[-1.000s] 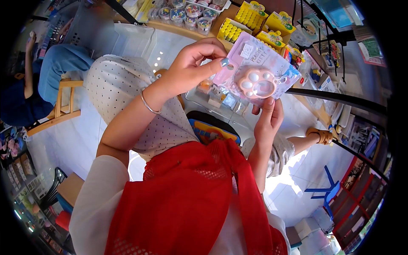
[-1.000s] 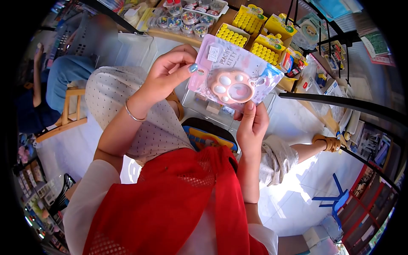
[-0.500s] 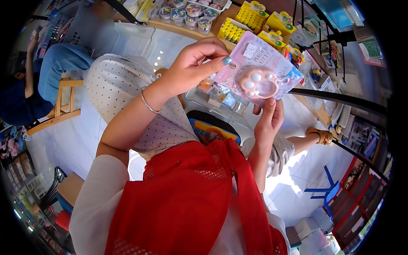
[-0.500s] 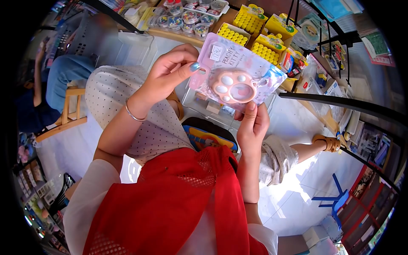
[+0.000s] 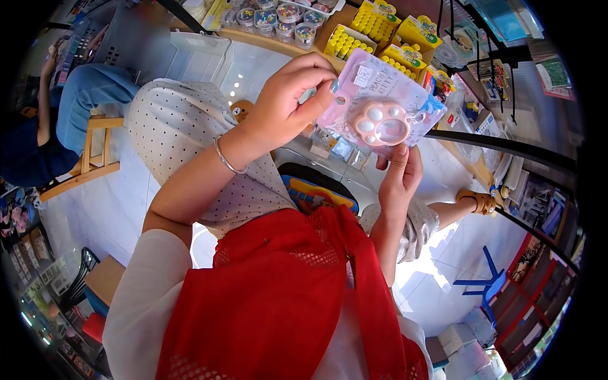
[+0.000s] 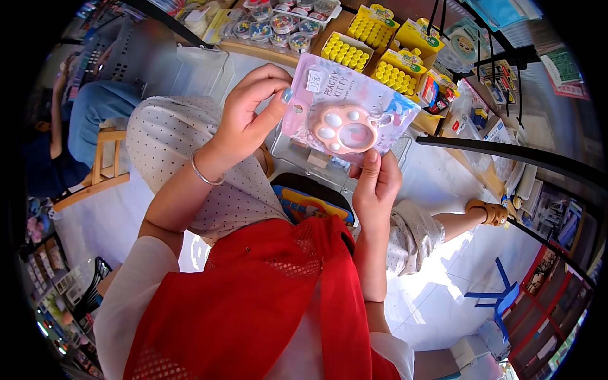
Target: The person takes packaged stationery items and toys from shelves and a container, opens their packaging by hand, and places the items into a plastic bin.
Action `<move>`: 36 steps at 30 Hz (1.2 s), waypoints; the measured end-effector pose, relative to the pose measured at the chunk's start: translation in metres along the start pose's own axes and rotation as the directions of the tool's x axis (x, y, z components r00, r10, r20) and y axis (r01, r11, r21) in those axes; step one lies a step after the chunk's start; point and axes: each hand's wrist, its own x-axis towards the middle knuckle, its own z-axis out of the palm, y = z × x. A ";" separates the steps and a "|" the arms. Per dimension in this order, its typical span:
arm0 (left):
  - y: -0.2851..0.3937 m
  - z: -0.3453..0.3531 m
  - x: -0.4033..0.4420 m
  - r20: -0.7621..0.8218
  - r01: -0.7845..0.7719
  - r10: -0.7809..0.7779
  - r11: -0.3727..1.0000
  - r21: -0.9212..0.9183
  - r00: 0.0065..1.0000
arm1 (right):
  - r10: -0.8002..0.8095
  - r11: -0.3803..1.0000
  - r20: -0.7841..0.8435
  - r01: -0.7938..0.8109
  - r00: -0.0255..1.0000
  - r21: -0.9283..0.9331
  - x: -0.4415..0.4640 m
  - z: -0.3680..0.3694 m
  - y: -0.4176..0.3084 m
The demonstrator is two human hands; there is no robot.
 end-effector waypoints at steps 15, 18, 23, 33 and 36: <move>-0.018 0.004 -0.004 0.155 0.415 -0.385 0.855 -0.310 0.910 | 0.146 0.988 -0.111 -0.140 0.983 0.067 0.004 0.004 -0.002; -0.014 0.003 -0.003 0.199 0.503 -0.462 0.786 -0.359 0.864 | 0.158 0.986 -0.120 -0.150 0.980 0.075 0.004 0.006 -0.004; -0.015 0.003 -0.004 0.228 0.529 -0.477 0.765 -0.368 0.849 | 0.163 0.985 -0.135 -0.154 0.977 0.074 0.004 0.007 -0.006; -0.014 0.000 -0.004 0.241 0.555 -0.500 0.750 -0.359 0.832 | 0.163 0.983 -0.113 -0.152 0.980 0.099 0.003 0.003 -0.003; -0.014 -0.003 -0.002 0.288 0.585 -0.509 0.704 -0.403 0.811 | 0.171 0.981 -0.110 -0.158 0.979 0.113 0.003 0.001 0.000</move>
